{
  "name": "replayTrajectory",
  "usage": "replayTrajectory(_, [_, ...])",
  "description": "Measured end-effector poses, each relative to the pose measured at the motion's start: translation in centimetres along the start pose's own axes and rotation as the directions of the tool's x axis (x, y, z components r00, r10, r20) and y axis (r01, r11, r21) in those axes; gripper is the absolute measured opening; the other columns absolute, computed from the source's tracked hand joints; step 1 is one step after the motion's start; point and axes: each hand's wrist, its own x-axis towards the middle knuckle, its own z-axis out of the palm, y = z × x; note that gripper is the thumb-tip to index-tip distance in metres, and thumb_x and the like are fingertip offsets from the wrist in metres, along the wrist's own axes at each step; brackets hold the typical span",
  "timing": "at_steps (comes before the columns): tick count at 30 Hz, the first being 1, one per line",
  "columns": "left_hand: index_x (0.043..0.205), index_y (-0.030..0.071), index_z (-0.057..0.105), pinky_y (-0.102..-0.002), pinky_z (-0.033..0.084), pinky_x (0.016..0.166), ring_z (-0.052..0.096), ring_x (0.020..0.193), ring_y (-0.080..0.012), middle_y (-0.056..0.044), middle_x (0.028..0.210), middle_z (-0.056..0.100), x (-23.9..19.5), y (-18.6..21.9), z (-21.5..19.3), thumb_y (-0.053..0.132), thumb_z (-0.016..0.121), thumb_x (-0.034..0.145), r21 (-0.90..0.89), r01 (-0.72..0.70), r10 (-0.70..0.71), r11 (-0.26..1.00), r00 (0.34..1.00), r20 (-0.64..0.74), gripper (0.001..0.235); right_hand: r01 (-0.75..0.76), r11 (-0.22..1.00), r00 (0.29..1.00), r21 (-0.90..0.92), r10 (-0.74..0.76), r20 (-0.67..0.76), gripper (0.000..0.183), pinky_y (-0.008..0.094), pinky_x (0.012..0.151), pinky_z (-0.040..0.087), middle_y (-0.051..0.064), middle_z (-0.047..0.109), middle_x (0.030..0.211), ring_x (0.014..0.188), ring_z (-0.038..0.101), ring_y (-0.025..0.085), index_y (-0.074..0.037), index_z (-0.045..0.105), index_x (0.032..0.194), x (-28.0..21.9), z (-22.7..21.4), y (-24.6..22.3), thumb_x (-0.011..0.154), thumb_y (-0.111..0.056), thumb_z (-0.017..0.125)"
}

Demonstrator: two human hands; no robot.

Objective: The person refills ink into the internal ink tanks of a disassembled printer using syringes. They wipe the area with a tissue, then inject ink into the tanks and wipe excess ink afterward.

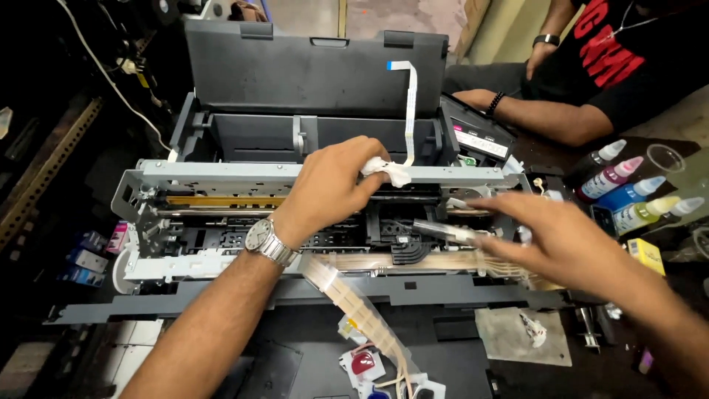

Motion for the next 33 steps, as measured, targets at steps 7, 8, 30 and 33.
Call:
replayTrajectory(7, [0.099,0.008,0.049,-0.046,0.037,0.052,0.045,0.055,-0.0274,-0.006,0.082,0.053,-0.5,1.5,0.1,0.025,0.050,0.088,0.050,-0.011,0.006,0.999,0.996,0.092,0.020,-0.252,0.914,0.966,0.318,0.255,0.035,0.028,0.025,0.065,0.054,-0.004,0.084,0.085,0.070,0.073,0.009,-0.019,0.076,0.109,-1.8,3.7,2.6,0.082,-0.027,0.081])
replayTrajectory(8, [0.097,0.008,0.046,-0.043,0.034,0.048,0.042,0.054,-0.0242,-0.006,0.082,0.050,-0.5,1.5,0.2,0.023,0.050,0.087,0.041,-0.015,0.011,0.999,0.994,0.108,0.019,-0.300,0.864,0.951,0.405,0.302,0.061,0.029,0.025,0.061,0.055,0.000,0.083,0.078,0.066,0.071,0.010,-0.015,0.078,0.108,-1.7,3.8,2.5,0.080,-0.020,0.084])
replayTrajectory(30, [0.089,0.013,0.073,-0.039,0.054,0.056,0.067,0.070,-0.0213,0.001,0.081,0.070,-0.8,0.9,2.3,0.041,0.070,0.097,0.192,-0.336,0.281,0.922,0.922,0.265,0.029,-0.202,0.715,0.969,0.669,0.247,0.029,0.013,0.029,0.064,0.032,0.001,0.047,0.074,0.070,0.040,0.014,-0.009,0.059,0.083,0.9,4.1,6.8,0.079,0.000,0.068])
replayTrajectory(33, [0.075,0.014,0.068,-0.044,0.054,0.062,0.067,0.069,-0.0251,0.002,0.073,0.068,-0.8,0.9,2.5,0.036,0.072,0.088,0.276,-0.329,0.234,0.903,0.916,0.324,0.025,-0.272,0.713,0.958,0.646,0.265,0.111,0.011,0.032,0.063,0.033,0.003,0.050,0.073,0.067,0.041,0.016,-0.009,0.060,0.080,0.8,3.5,6.2,0.080,0.000,0.066])
